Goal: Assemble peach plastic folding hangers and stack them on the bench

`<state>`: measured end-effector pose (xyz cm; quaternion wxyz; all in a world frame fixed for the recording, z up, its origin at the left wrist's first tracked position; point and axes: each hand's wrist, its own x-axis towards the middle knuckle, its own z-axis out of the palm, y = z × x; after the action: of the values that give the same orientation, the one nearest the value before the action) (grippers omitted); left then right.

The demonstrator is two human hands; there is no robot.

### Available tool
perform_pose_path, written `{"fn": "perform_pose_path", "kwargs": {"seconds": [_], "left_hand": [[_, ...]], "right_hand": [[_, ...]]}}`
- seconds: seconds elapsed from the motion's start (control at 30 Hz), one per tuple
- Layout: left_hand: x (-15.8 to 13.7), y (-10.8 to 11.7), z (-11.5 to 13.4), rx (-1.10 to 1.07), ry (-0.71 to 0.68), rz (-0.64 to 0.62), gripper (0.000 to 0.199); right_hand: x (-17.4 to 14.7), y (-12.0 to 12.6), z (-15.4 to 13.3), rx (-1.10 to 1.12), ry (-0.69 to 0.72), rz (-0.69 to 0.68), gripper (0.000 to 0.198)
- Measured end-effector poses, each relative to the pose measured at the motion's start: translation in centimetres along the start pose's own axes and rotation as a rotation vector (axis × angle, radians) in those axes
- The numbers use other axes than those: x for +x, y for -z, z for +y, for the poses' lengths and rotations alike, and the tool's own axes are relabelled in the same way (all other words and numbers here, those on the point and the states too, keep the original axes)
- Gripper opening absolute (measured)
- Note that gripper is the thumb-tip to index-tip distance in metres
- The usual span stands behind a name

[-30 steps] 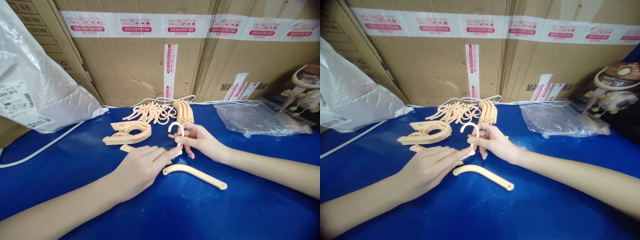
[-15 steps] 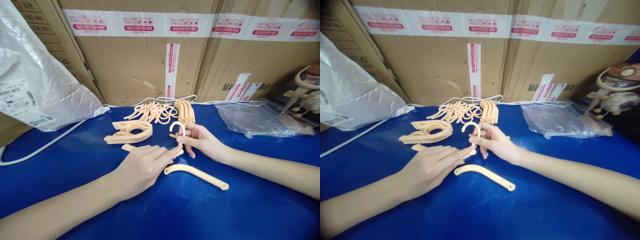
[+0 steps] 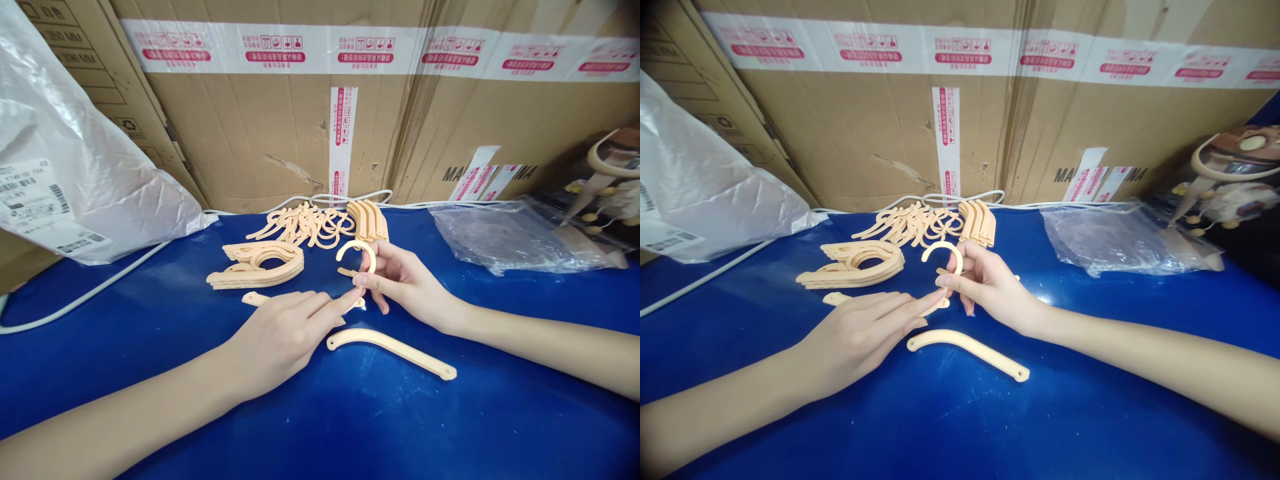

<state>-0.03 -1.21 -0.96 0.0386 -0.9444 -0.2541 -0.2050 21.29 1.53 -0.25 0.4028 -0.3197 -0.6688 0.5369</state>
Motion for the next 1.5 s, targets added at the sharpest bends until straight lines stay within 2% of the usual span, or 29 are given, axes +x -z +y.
{"fn": "perform_pose_path", "kwargs": {"seconds": [0.17,0.3,0.7,0.93,1.13,1.5], "left_hand": [[0.28,0.01,0.15,-0.11,0.054,0.106,0.031],[0.38,0.01,0.24,-0.109,0.069,0.116,0.029],[0.46,-0.07,-0.04,-0.073,0.074,0.076,0.018],[0.57,0.14,0.01,-0.08,0.061,-0.003,0.016],[0.61,0.2,-0.18,-0.128,0.026,-0.066,0.023],[0.65,-0.1,-0.22,-0.131,0.042,-0.08,0.025]], "right_hand": [[0.13,0.26,0.31,0.026,-0.003,-0.011,0.023],[0.2,0.55,0.49,0.022,-0.021,-0.036,0.022],[0.01,0.22,0.22,-0.026,-0.013,-0.045,0.02],[-0.24,0.35,0.54,-0.002,0.003,-0.099,0.02],[-0.42,0.25,0.39,0.052,-0.031,-0.152,0.021],[-0.54,0.22,0.06,0.042,-0.074,-0.16,0.023]]}}
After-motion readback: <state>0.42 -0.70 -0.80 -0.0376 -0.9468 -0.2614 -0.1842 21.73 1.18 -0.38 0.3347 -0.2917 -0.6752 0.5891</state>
